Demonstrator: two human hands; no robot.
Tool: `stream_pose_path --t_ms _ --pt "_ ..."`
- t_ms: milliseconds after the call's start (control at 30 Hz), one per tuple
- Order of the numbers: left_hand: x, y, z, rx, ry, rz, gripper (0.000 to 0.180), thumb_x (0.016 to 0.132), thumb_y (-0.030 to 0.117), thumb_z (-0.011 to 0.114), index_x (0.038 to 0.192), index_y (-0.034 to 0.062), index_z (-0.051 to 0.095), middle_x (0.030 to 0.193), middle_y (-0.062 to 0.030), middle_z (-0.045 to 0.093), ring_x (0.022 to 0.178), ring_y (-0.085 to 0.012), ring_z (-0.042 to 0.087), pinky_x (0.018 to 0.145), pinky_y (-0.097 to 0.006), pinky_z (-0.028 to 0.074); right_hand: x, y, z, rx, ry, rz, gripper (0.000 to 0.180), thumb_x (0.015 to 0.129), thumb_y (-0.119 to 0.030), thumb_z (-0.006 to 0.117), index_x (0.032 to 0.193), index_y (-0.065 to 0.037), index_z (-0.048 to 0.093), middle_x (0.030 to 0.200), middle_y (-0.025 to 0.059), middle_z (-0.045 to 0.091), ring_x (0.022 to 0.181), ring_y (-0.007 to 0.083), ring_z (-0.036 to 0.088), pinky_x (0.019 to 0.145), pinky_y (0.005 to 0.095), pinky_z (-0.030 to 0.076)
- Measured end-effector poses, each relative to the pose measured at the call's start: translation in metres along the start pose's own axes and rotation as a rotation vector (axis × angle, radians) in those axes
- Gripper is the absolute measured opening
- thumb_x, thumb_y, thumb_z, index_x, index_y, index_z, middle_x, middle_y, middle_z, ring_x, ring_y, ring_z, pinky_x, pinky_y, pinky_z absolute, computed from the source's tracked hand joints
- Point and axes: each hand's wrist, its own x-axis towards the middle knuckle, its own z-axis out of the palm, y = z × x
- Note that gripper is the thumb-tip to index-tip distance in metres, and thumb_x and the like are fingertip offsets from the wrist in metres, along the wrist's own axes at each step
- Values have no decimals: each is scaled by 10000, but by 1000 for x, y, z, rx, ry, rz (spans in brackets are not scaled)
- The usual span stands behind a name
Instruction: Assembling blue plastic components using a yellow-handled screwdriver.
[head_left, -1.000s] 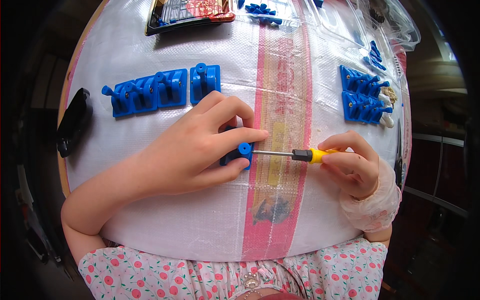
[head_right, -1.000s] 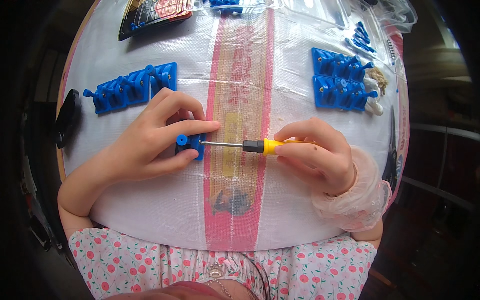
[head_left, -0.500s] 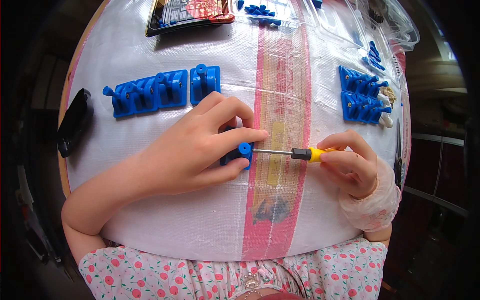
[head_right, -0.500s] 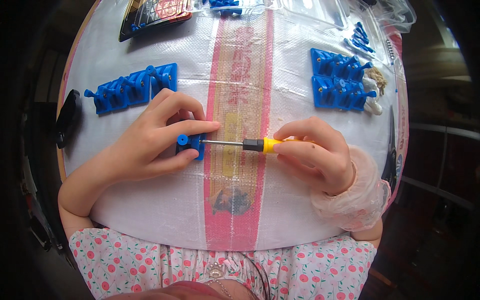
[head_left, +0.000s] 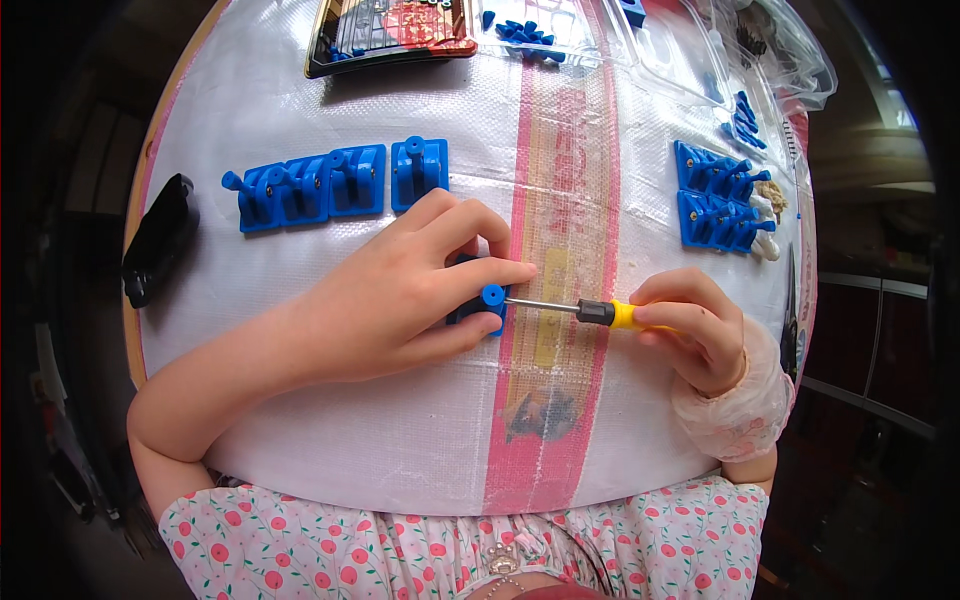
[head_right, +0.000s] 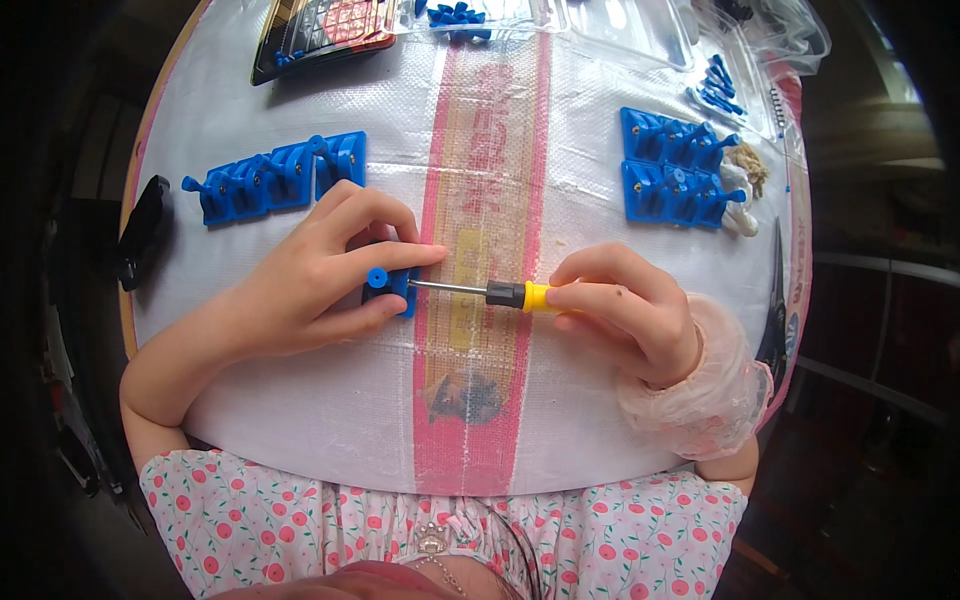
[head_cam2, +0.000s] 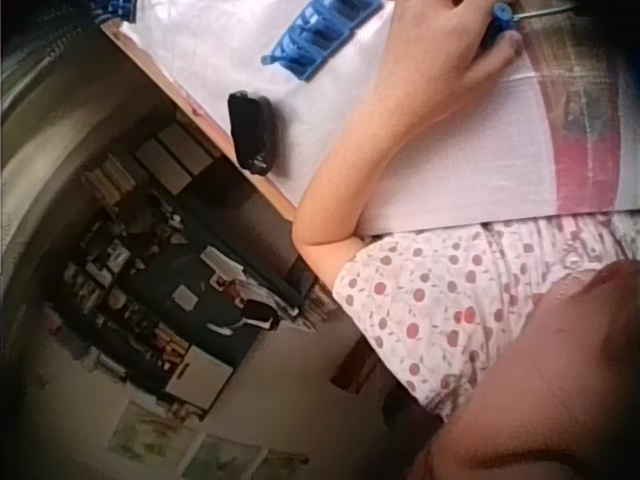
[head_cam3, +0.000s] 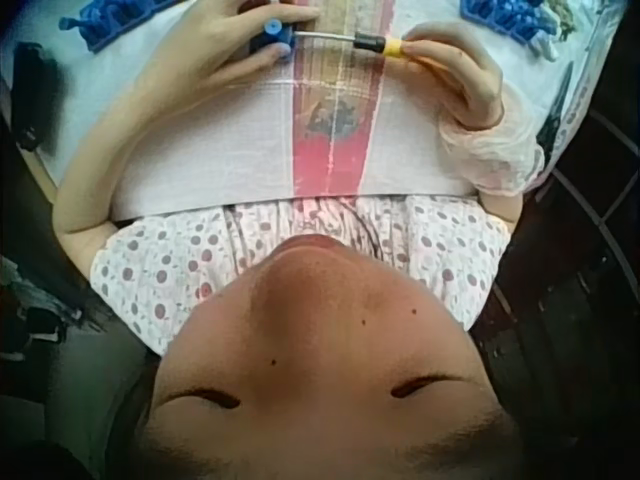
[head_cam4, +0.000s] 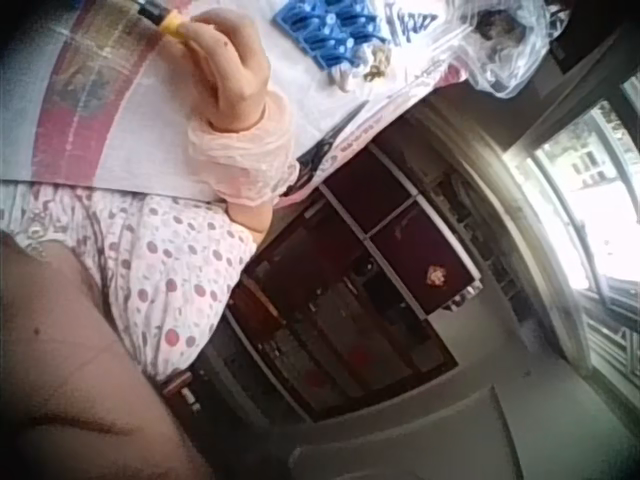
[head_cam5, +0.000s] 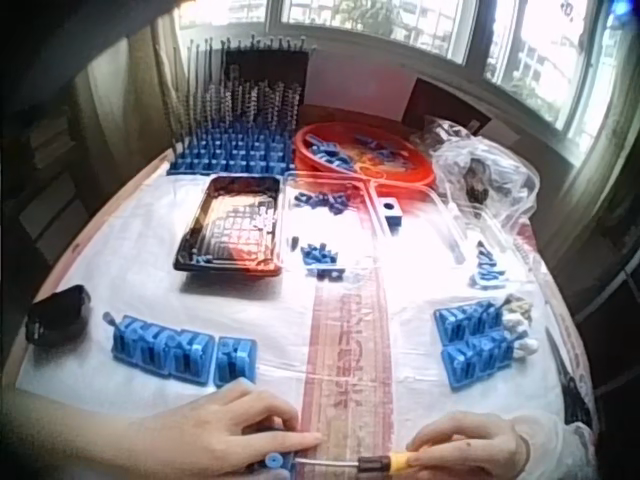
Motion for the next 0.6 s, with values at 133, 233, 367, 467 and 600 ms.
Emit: stream_pose_path --t_ms 133,233,367,467,600 --pt "0 1 0 -6 -10 -13 478 773 65 695 1243 107 616 1099 -70 486 967 -219 461 837 -322 439 1 1 -2 29 -25 -10 211 812 19 685 1016 23 630 974 164 609 827 265 639 695 310 518" --pt "2 1 0 12 -14 -3 476 776 72 696 1244 108 614 1098 -69 486 972 -218 458 845 -323 434 0 4 -3 21 -39 -29 216 815 18 685 1021 25 621 958 167 621 811 274 645 697 314 520" --pt "2 2 0 20 -21 -10 482 777 79 699 1250 110 609 1096 -71 488 986 -227 457 854 -331 426 -2 6 -1 44 -24 10 218 820 9 685 1026 26 613 923 160 640 793 277 655 692 315 521" --pt "2 1 0 27 -21 -5 488 777 80 700 1254 111 605 1095 -73 489 995 -233 456 855 -336 424 -3 8 2 53 -8 26 222 823 -6 689 1029 26 612 907 158 646 789 275 660 684 311 519" --pt "4 1 1 15 -19 -4 485 779 78 699 1253 109 603 1099 -79 491 1004 -240 459 868 -344 418 0 9 1 29 -2 19 269 806 -30 716 1049 29 620 906 155 643 771 264 652 667 304 511"
